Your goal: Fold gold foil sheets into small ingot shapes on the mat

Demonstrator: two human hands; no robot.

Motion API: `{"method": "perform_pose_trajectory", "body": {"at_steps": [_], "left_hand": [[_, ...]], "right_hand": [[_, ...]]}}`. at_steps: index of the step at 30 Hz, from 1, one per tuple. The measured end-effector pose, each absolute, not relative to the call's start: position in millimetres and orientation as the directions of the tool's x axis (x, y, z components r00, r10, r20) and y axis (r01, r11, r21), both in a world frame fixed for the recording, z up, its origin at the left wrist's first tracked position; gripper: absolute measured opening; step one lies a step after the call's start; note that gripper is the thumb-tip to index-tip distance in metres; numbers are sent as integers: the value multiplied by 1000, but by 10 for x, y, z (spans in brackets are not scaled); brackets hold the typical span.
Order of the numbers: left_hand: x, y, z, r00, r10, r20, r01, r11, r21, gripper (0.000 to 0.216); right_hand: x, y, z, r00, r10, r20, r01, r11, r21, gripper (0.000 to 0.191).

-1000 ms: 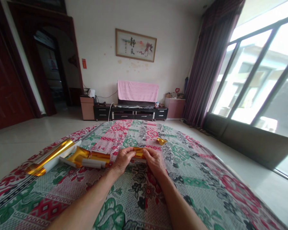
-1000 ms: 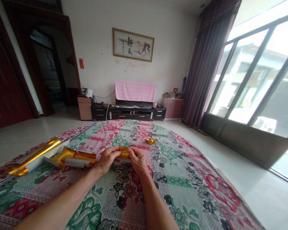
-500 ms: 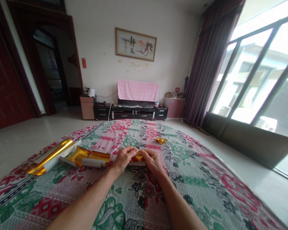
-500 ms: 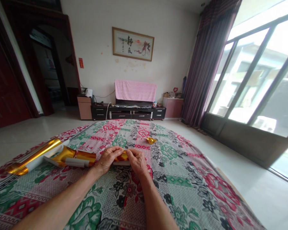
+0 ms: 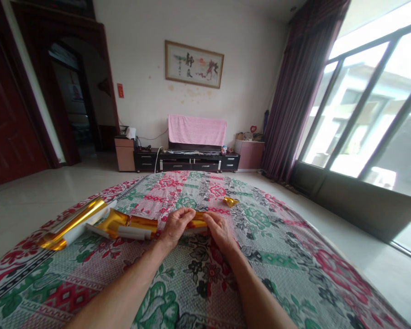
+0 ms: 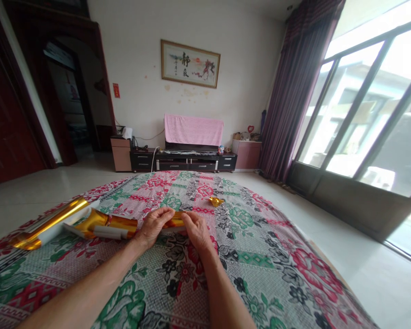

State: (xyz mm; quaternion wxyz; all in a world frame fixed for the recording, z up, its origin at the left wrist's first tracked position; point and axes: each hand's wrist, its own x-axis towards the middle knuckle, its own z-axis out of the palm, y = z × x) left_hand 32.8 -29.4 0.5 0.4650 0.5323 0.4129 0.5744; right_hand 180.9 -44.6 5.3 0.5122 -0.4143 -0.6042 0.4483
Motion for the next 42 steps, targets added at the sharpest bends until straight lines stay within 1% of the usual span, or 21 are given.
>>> {"method": "perform_pose_trajectory", "body": {"at_steps": [2,4,10,17,20,24,29,35,39,42], "left_hand": [[335,-300,20,-23,970,240,-95,-242,966,25],[340,-304,32,-36,967,251,-78,-253,964,25],[330,-278,1,20,971,238,-52,-237,970,27],[310,-231,-69,44,963,267,-25,-266,964,26],[296,-233,-66,70,953,294,19,-296,955,23],[267,-247,-40,114,915,388,153,-402,903,17],[256,-287,15,163,855,492,289,-518,805,22],[267,-298,6,189,788,585,356,-611,708,24],[271,-290,-6,181,784,594,389,-612,689,24],[276,-297,-1,179,777,603,396,-618,679,24]], "right_hand": [[1795,-456,73,-174,960,218,38,228,-973,27],[1784,-452,75,-174,962,208,54,221,-974,25],[1800,-417,65,-166,970,178,18,183,-983,27],[1818,-436,126,-150,980,128,15,132,-991,24],[1809,-441,133,-146,983,114,6,116,-993,23],[1799,-453,140,-130,987,91,13,94,-996,20],[1799,-456,146,-117,989,93,7,94,-996,19],[1832,-439,133,-128,987,98,14,100,-995,25],[1855,-447,137,-125,988,88,-12,87,-996,34],[1843,-451,143,-122,989,84,21,88,-996,39]]}}
